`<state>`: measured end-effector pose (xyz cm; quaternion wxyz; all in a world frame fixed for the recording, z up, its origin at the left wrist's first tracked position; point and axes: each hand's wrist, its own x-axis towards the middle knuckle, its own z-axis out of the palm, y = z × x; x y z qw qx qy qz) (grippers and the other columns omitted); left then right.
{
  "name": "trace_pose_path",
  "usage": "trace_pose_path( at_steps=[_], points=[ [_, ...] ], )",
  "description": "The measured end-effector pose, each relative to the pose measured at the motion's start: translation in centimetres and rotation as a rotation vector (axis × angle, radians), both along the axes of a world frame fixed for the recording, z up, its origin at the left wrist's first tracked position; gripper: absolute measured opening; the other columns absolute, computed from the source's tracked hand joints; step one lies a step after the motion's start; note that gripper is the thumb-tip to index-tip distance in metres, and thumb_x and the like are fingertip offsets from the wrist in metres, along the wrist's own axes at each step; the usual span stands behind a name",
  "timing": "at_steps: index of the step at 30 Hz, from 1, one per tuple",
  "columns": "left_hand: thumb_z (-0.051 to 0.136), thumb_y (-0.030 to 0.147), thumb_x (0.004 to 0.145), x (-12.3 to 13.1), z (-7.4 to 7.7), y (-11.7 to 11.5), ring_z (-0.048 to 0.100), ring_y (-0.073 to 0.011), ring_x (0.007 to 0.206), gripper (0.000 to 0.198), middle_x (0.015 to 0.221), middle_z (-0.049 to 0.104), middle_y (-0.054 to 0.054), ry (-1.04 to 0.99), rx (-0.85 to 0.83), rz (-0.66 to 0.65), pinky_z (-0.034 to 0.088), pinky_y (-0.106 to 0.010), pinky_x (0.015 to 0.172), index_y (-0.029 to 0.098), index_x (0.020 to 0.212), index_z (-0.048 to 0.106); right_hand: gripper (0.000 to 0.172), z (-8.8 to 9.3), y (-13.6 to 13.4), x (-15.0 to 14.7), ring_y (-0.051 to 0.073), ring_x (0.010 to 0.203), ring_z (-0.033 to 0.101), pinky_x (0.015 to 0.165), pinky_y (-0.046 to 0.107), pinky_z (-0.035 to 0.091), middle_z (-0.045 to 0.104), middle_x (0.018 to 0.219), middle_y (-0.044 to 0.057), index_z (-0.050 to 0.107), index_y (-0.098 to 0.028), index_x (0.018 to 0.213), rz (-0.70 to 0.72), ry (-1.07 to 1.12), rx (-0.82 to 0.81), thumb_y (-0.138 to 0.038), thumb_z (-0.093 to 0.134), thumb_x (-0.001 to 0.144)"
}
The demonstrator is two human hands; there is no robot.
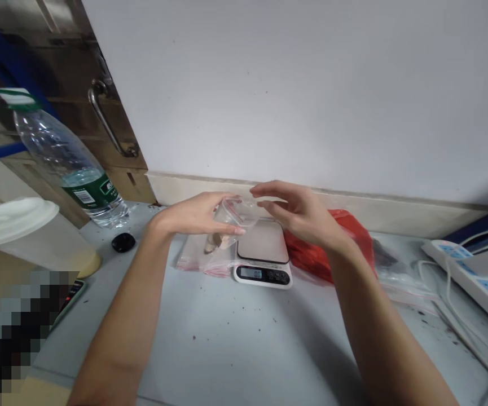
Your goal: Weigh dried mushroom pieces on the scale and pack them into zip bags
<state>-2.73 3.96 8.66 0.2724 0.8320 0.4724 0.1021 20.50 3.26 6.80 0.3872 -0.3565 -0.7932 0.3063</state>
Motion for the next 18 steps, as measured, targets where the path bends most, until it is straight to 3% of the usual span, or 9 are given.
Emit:
trace_pose_path(
  at_steps=[3,6,8,12,18],
  points=[
    [0.07,0.062,0.078,-0.3,0.3,-0.2,0.059,-0.0295,0.131,0.082,0.147,0.061,-0.008,-0.079,0.01,-0.012,0.043,-0.037,0.106,0.026,0.149,0.048,0.028,0.3,0.1,1.1,0.027,0.128,0.062,0.108,0.046,0.049,0.07,0.133,0.008,0.077,-0.025,0.106,0.023,-0.151,0.102,-0.02,0.061,0.085],
    [0.07,0.056,0.082,-0.3,0.5,-0.3,0.061,-0.029,0.127,0.077,0.141,0.065,-0.01,-0.192,0.014,-0.081,0.046,-0.039,0.104,0.023,0.148,0.049,0.011,0.7,-0.1,1.7,0.03,0.128,0.062,0.109,0.048,0.047,0.068,0.134,0.011,0.078,-0.023,0.09,0.081,-0.189,0.131,-0.031,0.071,0.085],
    [0.068,0.053,0.085,-0.3,0.5,-0.3,0.061,-0.0286,0.128,0.072,0.143,0.063,-0.011,-0.281,0.002,-0.12,0.049,-0.039,0.102,0.021,0.147,0.049,0.018,0.9,-0.3,1.6,0.03,0.125,0.064,0.107,0.047,0.048,0.07,0.131,0.011,0.075,-0.023,0.081,0.101,-0.097,0.118,-0.039,0.072,0.087],
    [0.064,0.057,0.091,-0.1,0.5,-0.2,0.065,-0.0283,0.124,0.061,0.138,0.068,-0.012,-0.428,0.015,-0.1,0.054,-0.041,0.098,0.02,0.139,0.059,0.028,1.2,-0.9,0.8,0.025,0.11,0.067,0.093,0.041,0.055,0.068,0.129,0.01,0.068,-0.023,0.075,0.058,0.113,0.131,-0.047,0.075,0.085],
    [0.074,0.055,0.085,0.8,0.6,-0.4,0.076,-0.0235,0.093,0.046,0.094,0.08,-0.008,-0.598,0.094,0.015,0.062,-0.035,0.083,0.016,0.11,0.075,0.039,1.3,-1.0,0.2,0.026,0.101,0.066,0.068,0.033,0.049,0.073,0.102,0.011,0.065,-0.021,0.067,-0.107,0.189,0.185,-0.055,0.082,0.074]
  ],
)
